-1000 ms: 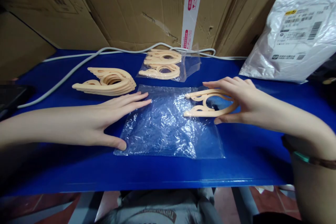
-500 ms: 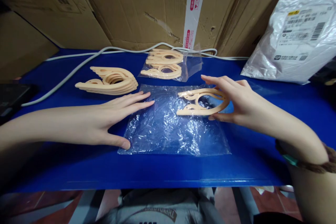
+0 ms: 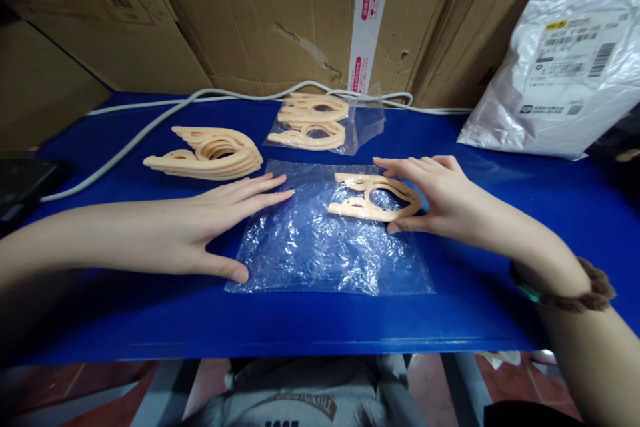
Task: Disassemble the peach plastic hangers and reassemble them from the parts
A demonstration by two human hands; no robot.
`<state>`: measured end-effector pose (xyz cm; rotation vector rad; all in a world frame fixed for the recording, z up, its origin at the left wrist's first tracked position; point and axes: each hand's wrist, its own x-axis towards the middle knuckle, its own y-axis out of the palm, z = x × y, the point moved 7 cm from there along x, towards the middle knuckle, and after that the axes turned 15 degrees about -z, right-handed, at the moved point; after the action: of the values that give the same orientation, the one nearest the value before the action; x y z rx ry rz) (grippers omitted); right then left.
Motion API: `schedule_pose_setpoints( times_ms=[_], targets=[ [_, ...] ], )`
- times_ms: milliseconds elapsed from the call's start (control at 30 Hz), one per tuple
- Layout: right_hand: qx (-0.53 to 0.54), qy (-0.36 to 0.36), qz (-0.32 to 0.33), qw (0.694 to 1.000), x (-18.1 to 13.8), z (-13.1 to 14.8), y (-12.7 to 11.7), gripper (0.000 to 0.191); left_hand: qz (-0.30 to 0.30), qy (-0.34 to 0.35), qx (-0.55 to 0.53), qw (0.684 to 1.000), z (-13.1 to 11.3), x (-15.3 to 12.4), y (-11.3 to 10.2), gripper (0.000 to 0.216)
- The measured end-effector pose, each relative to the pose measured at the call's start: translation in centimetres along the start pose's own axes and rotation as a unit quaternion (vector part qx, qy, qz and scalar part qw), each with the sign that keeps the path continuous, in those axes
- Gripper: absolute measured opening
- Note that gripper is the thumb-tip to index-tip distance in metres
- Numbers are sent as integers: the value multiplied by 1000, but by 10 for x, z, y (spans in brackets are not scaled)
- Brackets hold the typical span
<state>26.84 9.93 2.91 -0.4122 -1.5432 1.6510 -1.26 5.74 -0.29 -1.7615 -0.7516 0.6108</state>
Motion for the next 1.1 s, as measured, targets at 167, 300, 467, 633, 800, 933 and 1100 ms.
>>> schedule_pose_setpoints(
  times_ms=[167,300,467,633,800,933,1100],
  targets=[
    [-18,-3,-6,1000,-3,-8,0,82,-1,8,9,1000,0,0,0,102],
    [-38,-2,-16,999,-9,-21,-6,80,-23,13,3,1000,-2,-1,-2,102],
    [-5,2,-17,1000,-6,-11,-6,66,-26,7,0,1000,-3,-2,-2,99],
    [-2,6,-46,999,4,20,8,55,-13,3,-5,1000,-3,-2,-2,100],
    [-45,3,-94,995,5,29,8,58,-36,27,3,999,-5,-2,-4,95],
    [8,46,-61,997,4,27,7,51,-31,14,-14,999,-6,-1,-5,94],
    [68,69,-52,994,4,27,8,49,8,-7,-32,999,-11,-2,-4,81]
  ],
)
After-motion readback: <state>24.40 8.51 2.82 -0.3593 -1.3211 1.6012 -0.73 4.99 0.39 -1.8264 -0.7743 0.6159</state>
